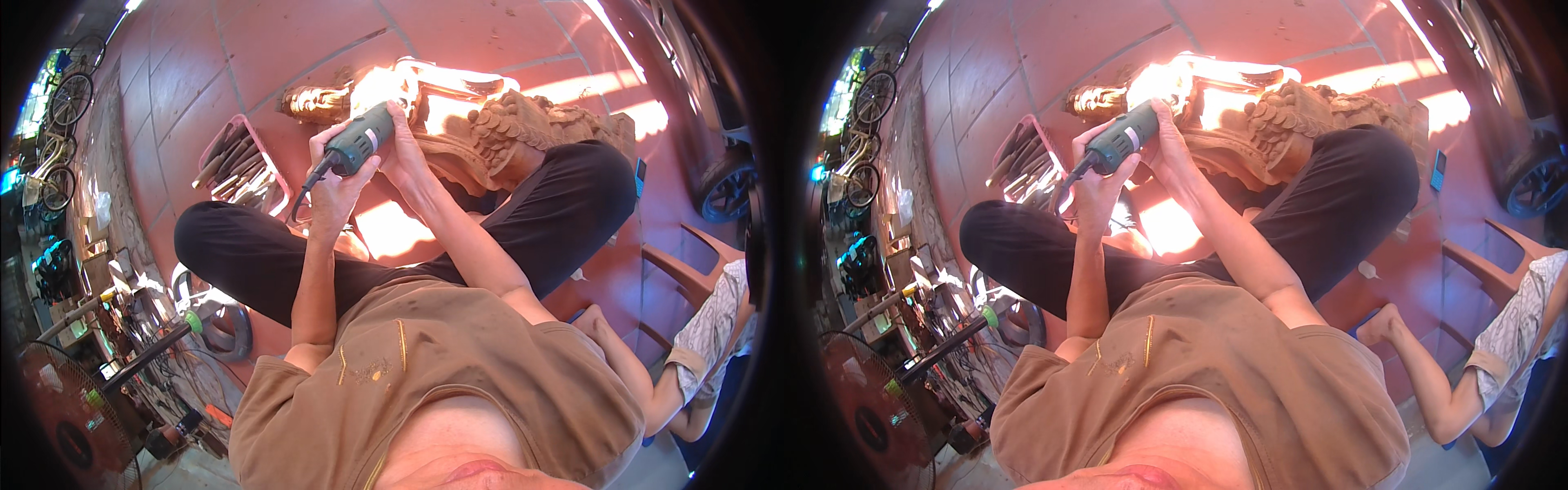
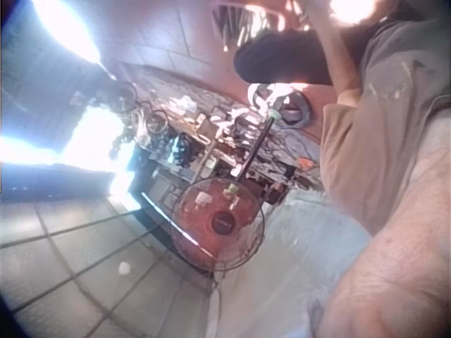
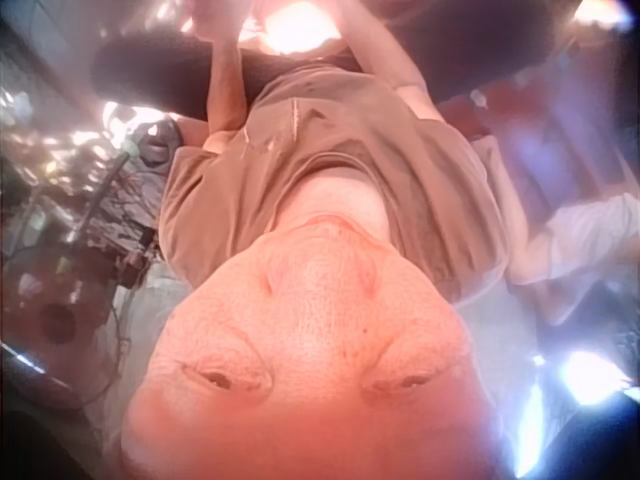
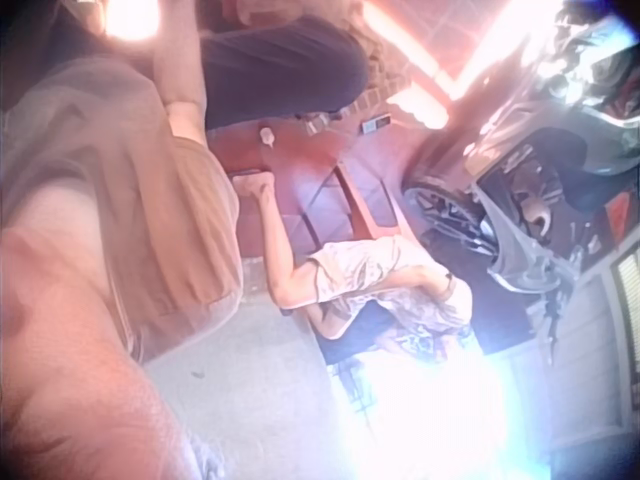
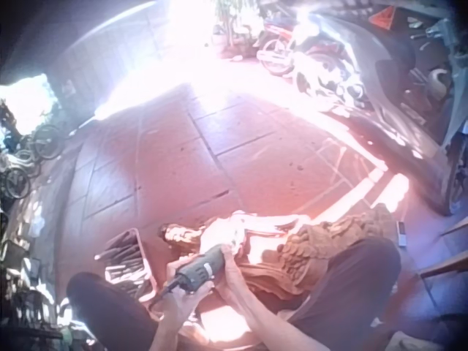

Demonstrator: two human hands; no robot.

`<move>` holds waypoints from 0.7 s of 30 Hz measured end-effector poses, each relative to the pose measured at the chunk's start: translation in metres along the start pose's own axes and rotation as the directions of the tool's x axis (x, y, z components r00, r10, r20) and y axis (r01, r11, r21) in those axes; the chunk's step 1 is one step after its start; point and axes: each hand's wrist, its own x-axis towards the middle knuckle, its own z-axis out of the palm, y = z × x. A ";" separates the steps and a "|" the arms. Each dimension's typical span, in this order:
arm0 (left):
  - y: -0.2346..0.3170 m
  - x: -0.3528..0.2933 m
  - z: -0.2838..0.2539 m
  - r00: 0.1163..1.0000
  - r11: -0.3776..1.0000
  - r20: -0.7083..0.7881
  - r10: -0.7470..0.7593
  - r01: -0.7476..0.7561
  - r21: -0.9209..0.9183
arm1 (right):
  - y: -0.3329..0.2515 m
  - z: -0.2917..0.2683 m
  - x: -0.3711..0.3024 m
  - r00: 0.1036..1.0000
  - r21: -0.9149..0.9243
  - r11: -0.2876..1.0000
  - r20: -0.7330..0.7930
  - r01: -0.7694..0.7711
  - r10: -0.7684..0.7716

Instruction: The person sits cross-legged on the floor and uses a handheld rotary tool to carve details into a large wooden sculpture. They hold the tool with both hands and carefully guide it along the surface of the wood, focusing on refining the intricate patterns.

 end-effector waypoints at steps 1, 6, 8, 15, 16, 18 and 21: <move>0.003 0.000 -0.001 1.000 1.000 0.008 -0.022 0.022 0.001 | 0.001 0.000 0.000 1.000 0.010 1.000 -0.008 -0.003 0.003; 0.006 0.001 -0.005 1.000 1.000 -0.023 -0.011 0.010 -0.015 | -0.003 0.008 -0.009 0.998 0.016 0.998 0.016 -0.055 0.054; 0.006 0.002 -0.007 0.999 1.000 -0.037 -0.004 0.003 -0.024 | -0.003 0.009 -0.009 0.997 0.013 0.997 0.030 -0.070 0.070; -0.004 0.003 0.001 0.998 0.995 -0.057 0.006 -0.012 -0.102 | -0.003 0.000 0.012 0.999 -0.020 0.999 -0.001 -0.035 0.035; -0.006 0.003 0.002 0.998 0.995 -0.063 0.018 -0.023 -0.094 | -0.003 -0.002 0.014 0.999 -0.021 0.999 0.003 -0.041 0.041; -0.012 0.003 0.004 0.997 0.994 -0.069 0.031 -0.038 -0.107 | -0.001 -0.005 0.018 0.999 -0.025 0.999 0.002 -0.033 0.033; -0.017 0.004 0.007 0.998 0.992 -0.056 0.027 -0.033 -0.119 | -0.002 -0.008 0.023 1.000 -0.013 1.000 0.002 -0.004 0.004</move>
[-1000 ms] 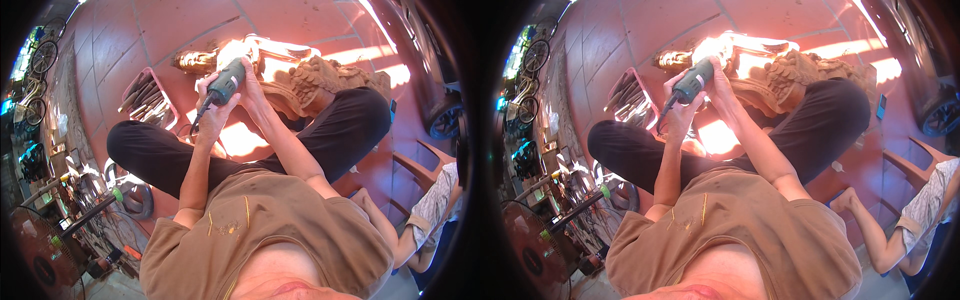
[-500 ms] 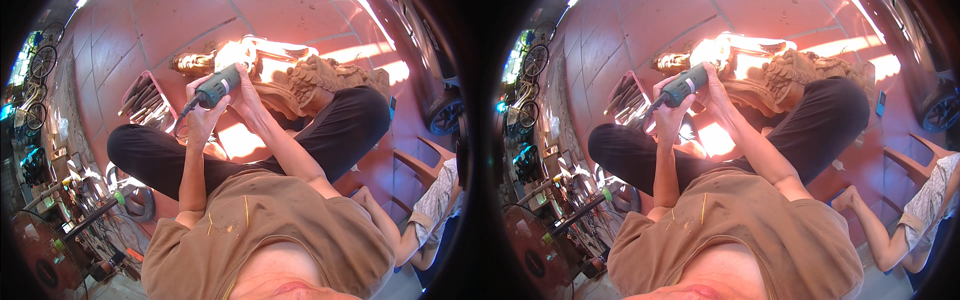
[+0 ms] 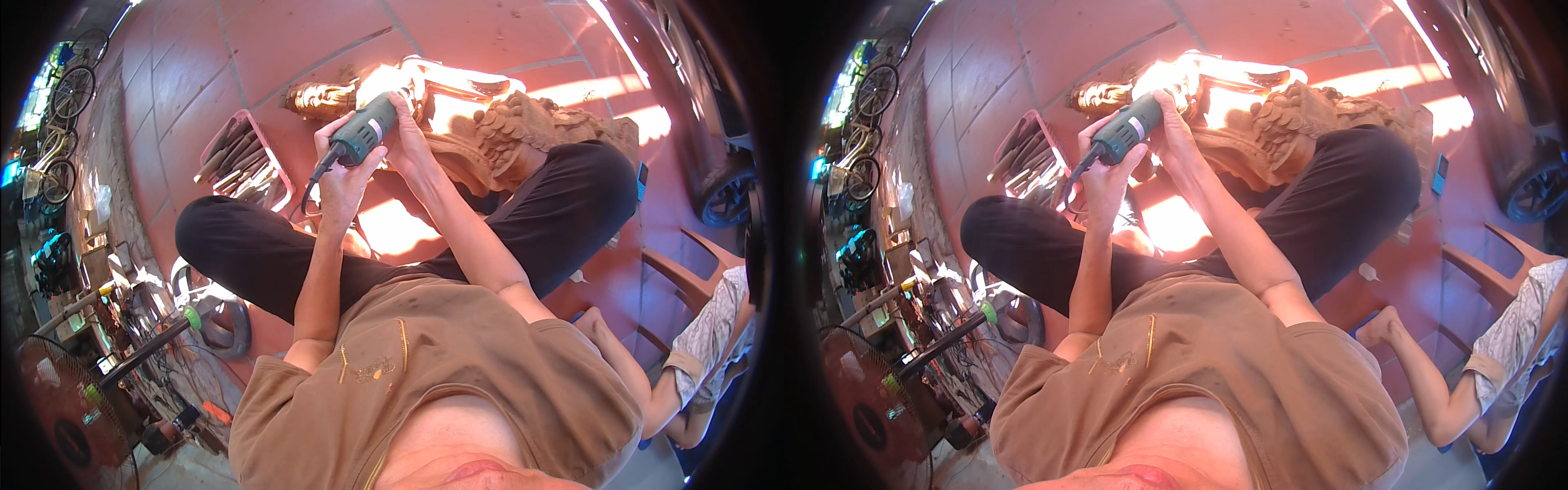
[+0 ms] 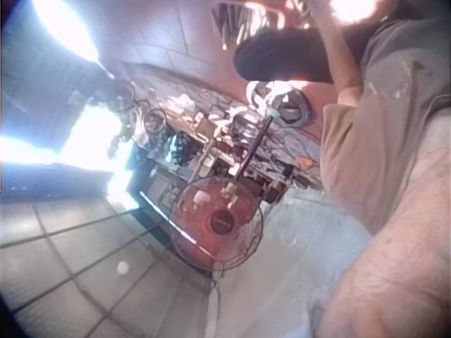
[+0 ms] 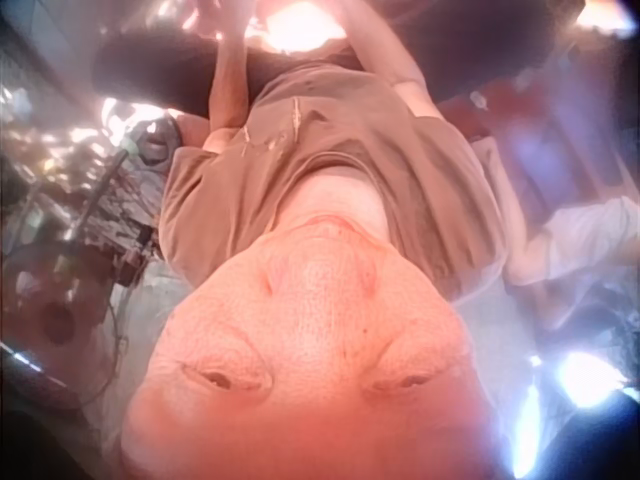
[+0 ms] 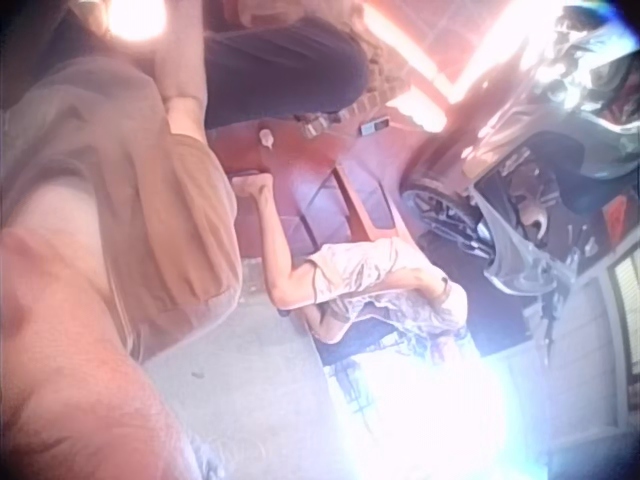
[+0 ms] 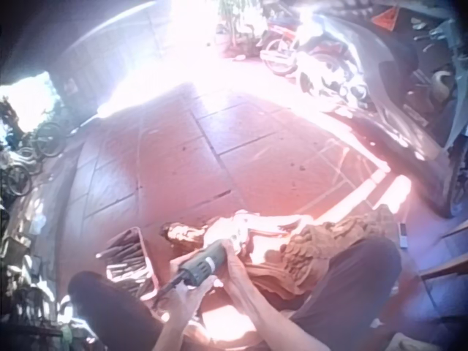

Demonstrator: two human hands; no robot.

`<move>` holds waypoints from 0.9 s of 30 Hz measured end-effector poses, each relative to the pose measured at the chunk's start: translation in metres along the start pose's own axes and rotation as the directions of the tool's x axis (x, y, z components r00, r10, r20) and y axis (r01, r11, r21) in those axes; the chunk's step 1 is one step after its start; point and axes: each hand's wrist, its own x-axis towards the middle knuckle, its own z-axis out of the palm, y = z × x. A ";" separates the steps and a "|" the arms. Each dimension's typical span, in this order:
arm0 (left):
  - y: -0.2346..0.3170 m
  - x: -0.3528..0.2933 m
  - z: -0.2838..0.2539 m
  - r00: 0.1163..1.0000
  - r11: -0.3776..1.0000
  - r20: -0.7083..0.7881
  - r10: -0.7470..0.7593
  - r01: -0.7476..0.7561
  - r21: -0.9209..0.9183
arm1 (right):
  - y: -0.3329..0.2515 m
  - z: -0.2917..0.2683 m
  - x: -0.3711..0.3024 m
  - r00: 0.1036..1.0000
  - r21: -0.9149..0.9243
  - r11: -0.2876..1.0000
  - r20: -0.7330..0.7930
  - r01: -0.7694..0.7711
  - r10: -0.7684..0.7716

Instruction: The person sits cross-legged on the floor and uses a handheld rotary tool to carve details into a large wooden sculpture. They hold the tool with both hands and carefully guide it along the surface of the wood, focusing on refining the intricate patterns.

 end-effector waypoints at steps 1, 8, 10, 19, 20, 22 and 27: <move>-0.001 0.000 0.000 1.000 1.000 0.008 -0.006 0.006 -0.004 | 0.000 0.000 0.000 1.000 0.006 1.000 0.000 0.014 -0.014; 0.006 -0.001 -0.003 0.998 0.998 0.015 -0.057 0.057 0.000 | -0.002 0.009 -0.012 1.000 -0.014 1.000 -0.016 0.002 -0.003; 0.012 -0.001 -0.004 0.996 0.996 0.010 -0.089 0.089 0.010 | -0.001 0.008 -0.016 1.000 -0.049 0.999 -0.030 -0.002 0.000; 0.032 0.000 -0.011 0.993 0.984 -0.005 -0.119 0.119 0.136 | 0.000 0.012 -0.027 0.998 -0.021 0.998 0.005 -0.067 0.067; 0.031 0.000 -0.011 0.994 0.988 -0.001 -0.110 0.109 0.114 | 0.001 0.012 -0.026 0.998 -0.009 0.998 0.009 -0.063 0.063; 0.027 -0.001 -0.011 0.996 0.994 0.002 -0.091 0.091 0.068 | 0.001 0.011 -0.023 0.998 0.012 0.998 0.019 -0.058 0.058; 0.016 0.000 -0.007 0.999 0.999 -0.017 -0.049 0.049 -0.015 | 0.000 0.004 -0.008 1.000 -0.058 0.998 0.012 -0.017 0.018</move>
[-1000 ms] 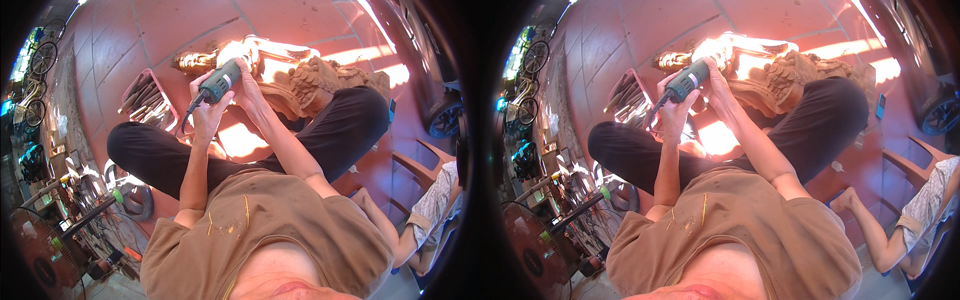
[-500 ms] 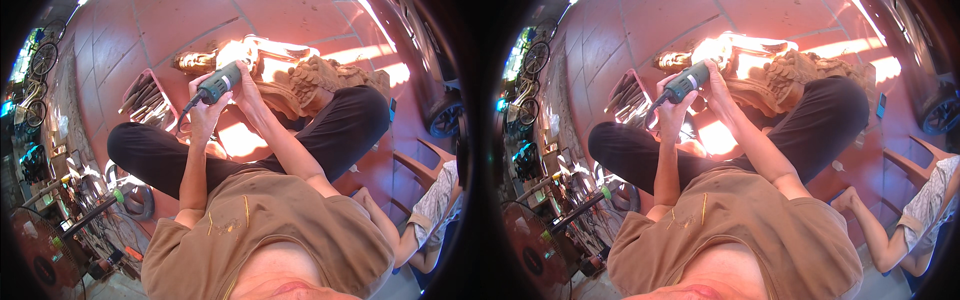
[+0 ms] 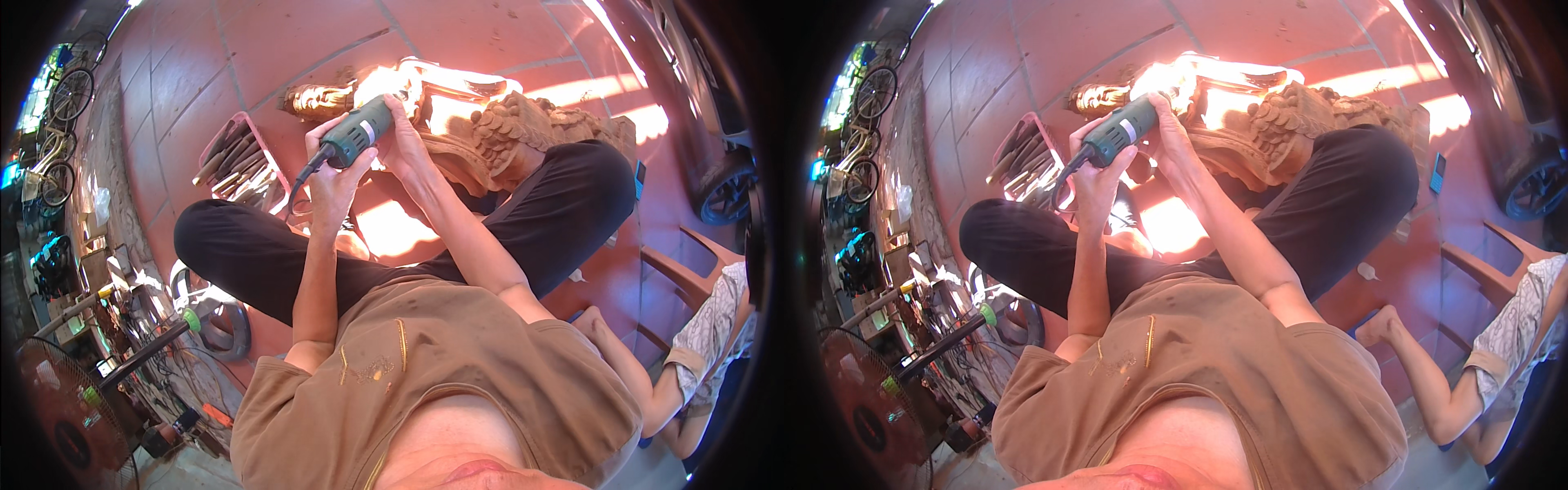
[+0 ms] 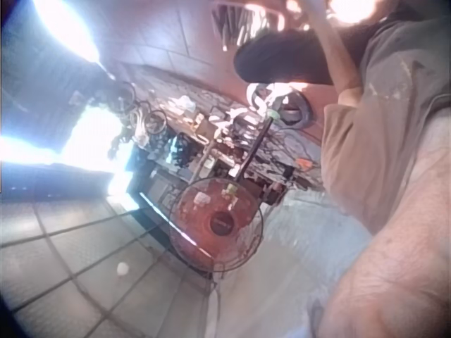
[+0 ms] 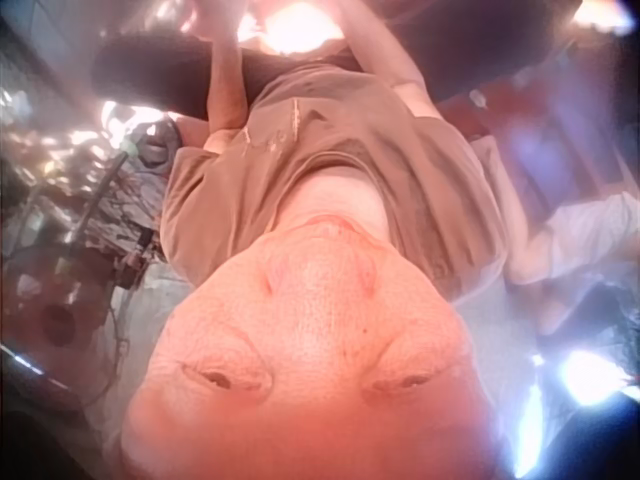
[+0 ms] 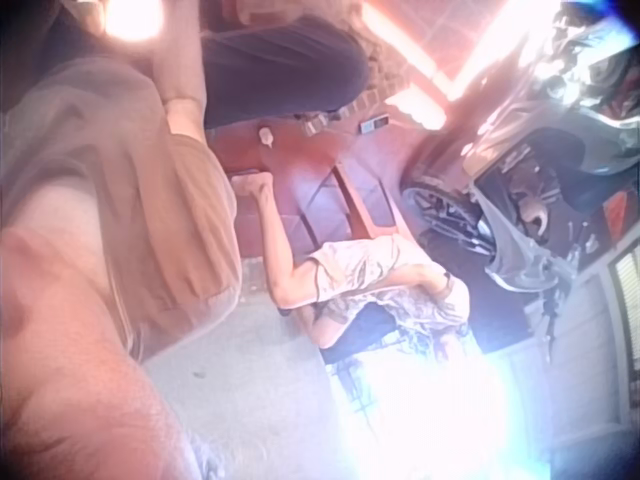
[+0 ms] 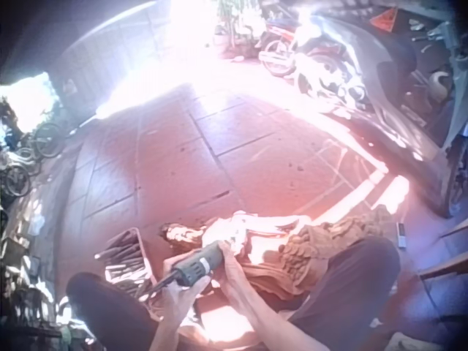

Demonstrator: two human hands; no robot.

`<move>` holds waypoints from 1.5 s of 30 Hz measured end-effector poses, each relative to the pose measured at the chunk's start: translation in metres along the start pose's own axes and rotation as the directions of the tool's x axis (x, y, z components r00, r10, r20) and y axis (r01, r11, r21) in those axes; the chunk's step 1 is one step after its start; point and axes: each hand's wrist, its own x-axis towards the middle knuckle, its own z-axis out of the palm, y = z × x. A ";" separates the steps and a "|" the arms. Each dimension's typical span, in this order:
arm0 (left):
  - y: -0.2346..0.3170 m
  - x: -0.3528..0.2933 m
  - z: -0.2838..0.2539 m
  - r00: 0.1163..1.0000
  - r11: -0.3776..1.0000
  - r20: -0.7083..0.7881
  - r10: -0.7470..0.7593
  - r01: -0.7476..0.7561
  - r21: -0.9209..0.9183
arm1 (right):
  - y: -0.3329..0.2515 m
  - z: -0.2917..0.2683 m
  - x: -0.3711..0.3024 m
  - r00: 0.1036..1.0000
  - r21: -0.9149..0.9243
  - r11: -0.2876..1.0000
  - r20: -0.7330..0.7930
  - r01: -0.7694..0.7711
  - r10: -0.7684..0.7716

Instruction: The person sits cross-legged on the floor and uses a handheld rotary tool to carve details into a large wooden sculpture. They hold the tool with both hands and carefully guide it along the surface of the wood, focusing on refining the intricate patterns.

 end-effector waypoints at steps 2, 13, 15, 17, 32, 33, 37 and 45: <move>-0.003 0.000 -0.001 1.000 1.000 -0.001 -0.006 0.005 -0.012 | 0.003 -0.002 0.003 1.000 0.009 1.000 -0.003 0.008 -0.008; 0.016 -0.003 -0.004 0.998 0.991 -0.004 -0.070 0.070 0.110 | 0.002 0.011 -0.018 1.000 0.031 0.999 0.009 -0.014 0.014; 0.010 -0.002 -0.008 0.999 0.993 -0.003 -0.035 0.035 0.112 | 0.001 0.014 -0.023 0.999 0.042 0.998 0.015 -0.053 0.052; 0.008 -0.002 -0.010 1.000 0.994 -0.012 -0.012 0.014 0.106 | -0.001 0.017 -0.026 0.998 0.045 0.997 0.014 -0.069 0.068; 0.000 -0.001 -0.001 1.000 1.000 -0.016 -0.021 0.021 0.003 | 0.002 0.004 -0.004 0.999 0.009 1.000 -0.028 -0.016 0.016; 0.000 -0.001 -0.002 0.999 1.000 -0.020 -0.026 0.026 0.017 | 0.001 0.005 -0.006 1.000 0.005 1.000 -0.024 -0.016 0.016; 0.008 -0.002 -0.004 0.998 0.993 -0.031 -0.061 0.064 0.096 | 0.002 0.007 -0.013 0.999 0.025 0.999 0.004 -0.034 0.034; 0.009 0.000 -0.010 0.996 0.994 -0.027 -0.086 0.088 0.065 | 0.001 0.015 -0.023 0.997 0.033 0.997 -0.002 -0.072 0.072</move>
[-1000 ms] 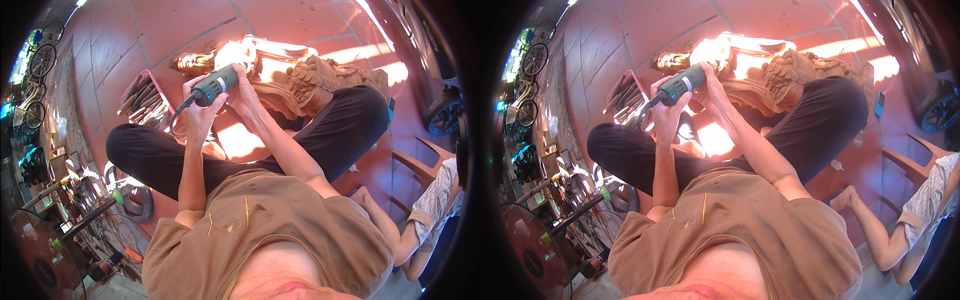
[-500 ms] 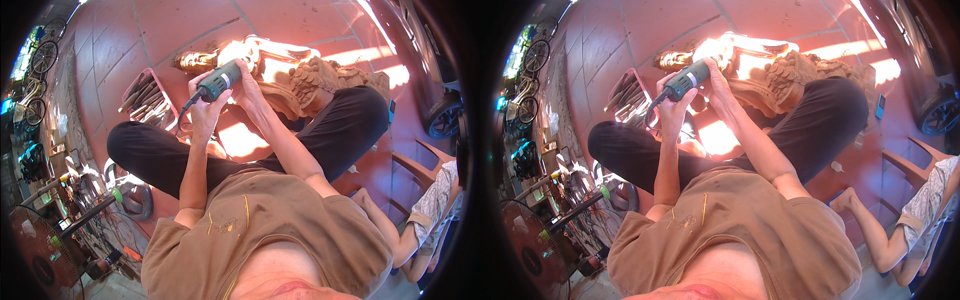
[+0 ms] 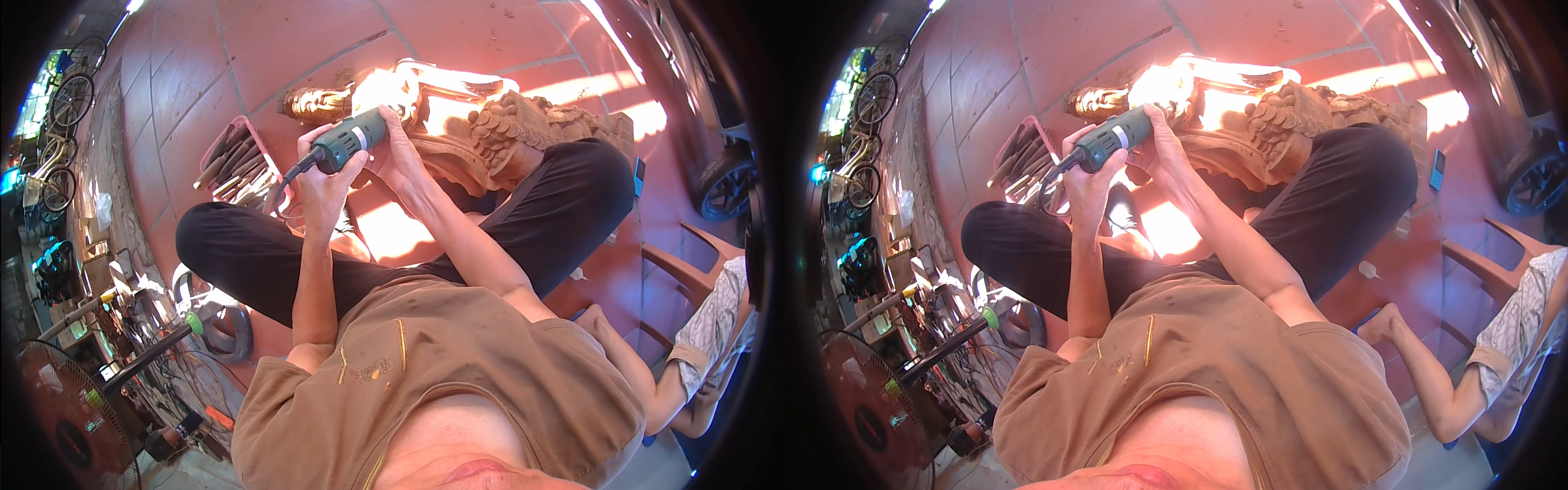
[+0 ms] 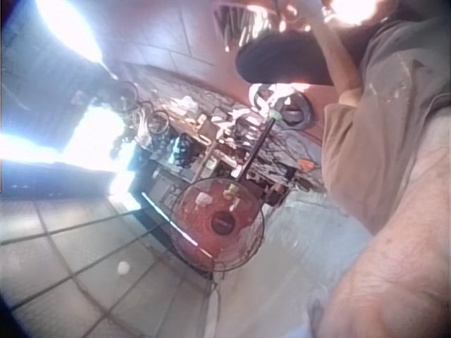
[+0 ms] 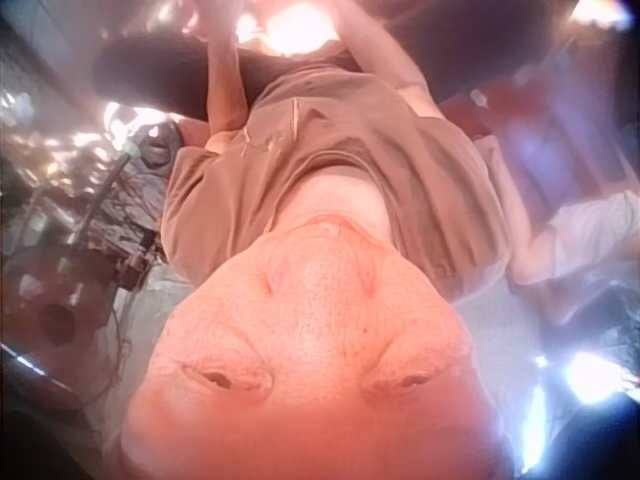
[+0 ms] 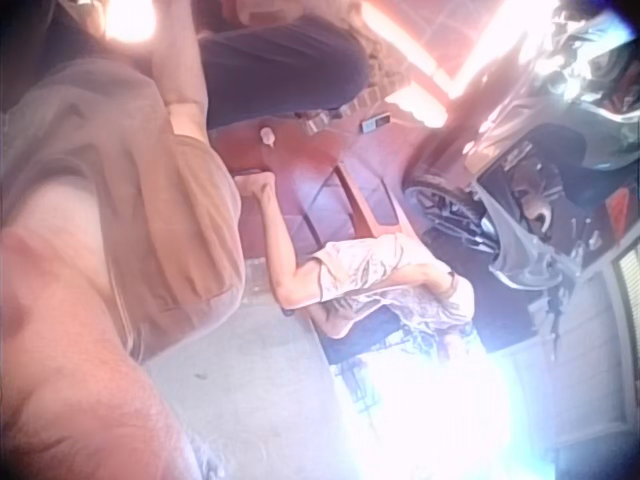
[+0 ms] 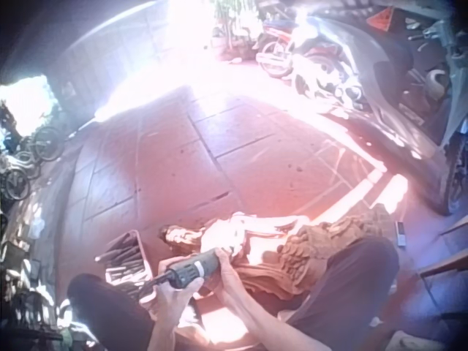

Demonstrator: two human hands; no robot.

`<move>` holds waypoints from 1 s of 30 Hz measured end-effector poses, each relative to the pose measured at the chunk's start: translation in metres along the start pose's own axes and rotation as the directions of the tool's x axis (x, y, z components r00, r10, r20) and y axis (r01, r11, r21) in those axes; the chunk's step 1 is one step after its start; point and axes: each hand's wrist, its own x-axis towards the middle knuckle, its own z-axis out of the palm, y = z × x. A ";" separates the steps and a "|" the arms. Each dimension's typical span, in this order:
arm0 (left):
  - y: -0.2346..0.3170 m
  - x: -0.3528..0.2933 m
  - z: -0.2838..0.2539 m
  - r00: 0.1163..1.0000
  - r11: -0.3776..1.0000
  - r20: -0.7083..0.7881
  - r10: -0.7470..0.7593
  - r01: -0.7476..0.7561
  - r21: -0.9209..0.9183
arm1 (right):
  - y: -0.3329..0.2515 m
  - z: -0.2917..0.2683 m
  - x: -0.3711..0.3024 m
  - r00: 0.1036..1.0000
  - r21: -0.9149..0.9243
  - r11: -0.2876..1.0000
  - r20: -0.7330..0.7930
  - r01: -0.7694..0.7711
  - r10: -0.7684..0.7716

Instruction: The person sits cross-legged on the floor and uses a handheld rotary tool to carve details into a large wooden sculpture. They hold the tool with both hands and carefully guide it along the surface of the wood, focusing on refining the intricate patterns.

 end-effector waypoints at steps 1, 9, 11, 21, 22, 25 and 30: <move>0.000 0.000 0.001 1.000 1.000 -0.002 0.014 -0.014 -0.009 | 0.000 -0.002 0.002 1.000 -0.002 1.000 0.005 -0.001 0.001; -0.008 0.001 0.010 0.999 0.997 -0.001 0.036 -0.036 -0.074 | -0.002 -0.015 0.024 0.999 -0.045 0.998 -0.014 0.040 -0.040; -0.009 0.001 0.010 0.999 0.997 0.003 0.037 -0.036 -0.070 | -0.001 -0.016 0.024 0.999 -0.039 0.998 -0.013 0.050 -0.051; 0.001 0.000 0.004 1.000 0.997 0.008 0.018 -0.018 0.081 | -0.001 -0.005 0.006 0.999 -0.019 0.999 -0.006 0.032 -0.032; 0.002 0.000 0.003 1.000 0.996 0.007 0.003 -0.003 0.092 | -0.002 -0.003 0.003 0.999 -0.025 0.999 -0.011 0.030 -0.030; -0.002 0.001 0.002 1.000 1.000 -0.001 0.003 -0.003 0.029 | -0.001 -0.004 0.002 1.000 -0.002 1.000 0.016 0.001 -0.001; 0.000 0.000 0.004 0.999 0.999 -0.013 0.035 -0.035 -0.033 | 0.000 -0.010 0.012 0.999 -0.016 1.000 0.035 0.004 -0.004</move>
